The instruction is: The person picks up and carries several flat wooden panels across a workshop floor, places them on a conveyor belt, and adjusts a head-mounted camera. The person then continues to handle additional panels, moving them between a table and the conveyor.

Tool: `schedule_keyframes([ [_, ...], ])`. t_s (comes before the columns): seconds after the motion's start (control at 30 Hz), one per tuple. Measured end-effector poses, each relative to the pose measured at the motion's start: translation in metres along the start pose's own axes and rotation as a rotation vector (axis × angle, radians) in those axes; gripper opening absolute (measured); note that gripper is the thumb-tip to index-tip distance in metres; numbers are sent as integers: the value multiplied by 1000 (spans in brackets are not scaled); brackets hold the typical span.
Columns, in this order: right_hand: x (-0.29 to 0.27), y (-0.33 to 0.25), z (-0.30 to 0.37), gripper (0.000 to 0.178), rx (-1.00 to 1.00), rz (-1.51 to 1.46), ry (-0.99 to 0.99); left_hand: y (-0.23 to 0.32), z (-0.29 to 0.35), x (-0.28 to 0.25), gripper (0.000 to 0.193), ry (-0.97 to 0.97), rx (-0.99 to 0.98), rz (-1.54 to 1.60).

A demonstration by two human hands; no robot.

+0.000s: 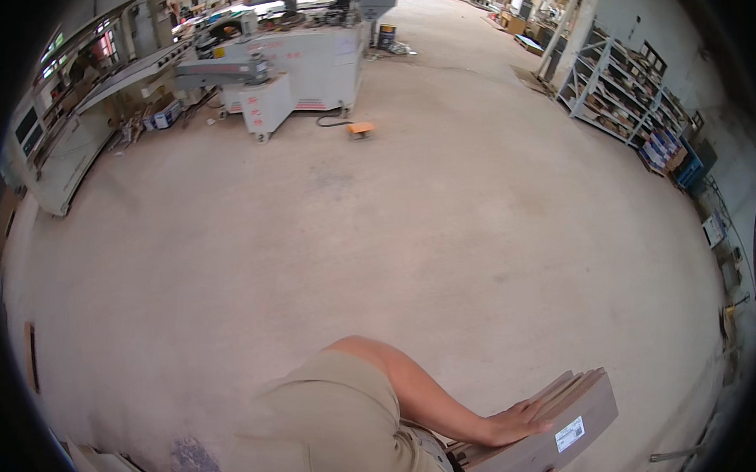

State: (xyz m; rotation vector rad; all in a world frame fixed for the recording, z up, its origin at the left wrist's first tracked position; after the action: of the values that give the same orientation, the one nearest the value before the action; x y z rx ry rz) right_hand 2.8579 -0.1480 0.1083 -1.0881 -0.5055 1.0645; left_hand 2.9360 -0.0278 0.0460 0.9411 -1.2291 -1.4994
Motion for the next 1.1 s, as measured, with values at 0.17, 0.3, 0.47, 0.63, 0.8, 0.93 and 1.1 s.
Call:
schedule_keyframes([
  [0.17,7,-95,-182,74,6,-54,32,48,-197,52,104,-117,-19,-56],
  [0.3,8,-144,-353,74,20,-56,-5,61,-362,81,104,-90,-10,-87],
  [0.47,3,-234,-548,75,32,-92,-45,108,-559,120,103,-58,-35,-52],
  [0.63,1,-344,-710,75,7,-104,-42,170,-734,155,104,-20,-39,1],
  [0.8,13,-416,-887,75,5,-118,-21,205,-931,179,103,-45,30,18],
  [0.93,12,-465,-1036,75,-5,-146,43,226,-1091,211,103,-120,7,-19],
  [1.1,4,-544,-1216,76,2,-185,92,262,-1284,276,102,-213,8,-49],
])
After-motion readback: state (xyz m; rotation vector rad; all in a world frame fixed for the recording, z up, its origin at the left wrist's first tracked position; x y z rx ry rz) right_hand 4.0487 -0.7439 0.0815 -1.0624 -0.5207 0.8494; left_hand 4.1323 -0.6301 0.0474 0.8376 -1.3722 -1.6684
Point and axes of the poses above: each hand's wrist, its own z-axis away from the middle knuckle, its own x-axis out of the palm, y = z × x, the point moved 8 cm from there along -z, towards the middle knuckle, and after that the axes turned 9 degrees about y, right-handed, at the moved point
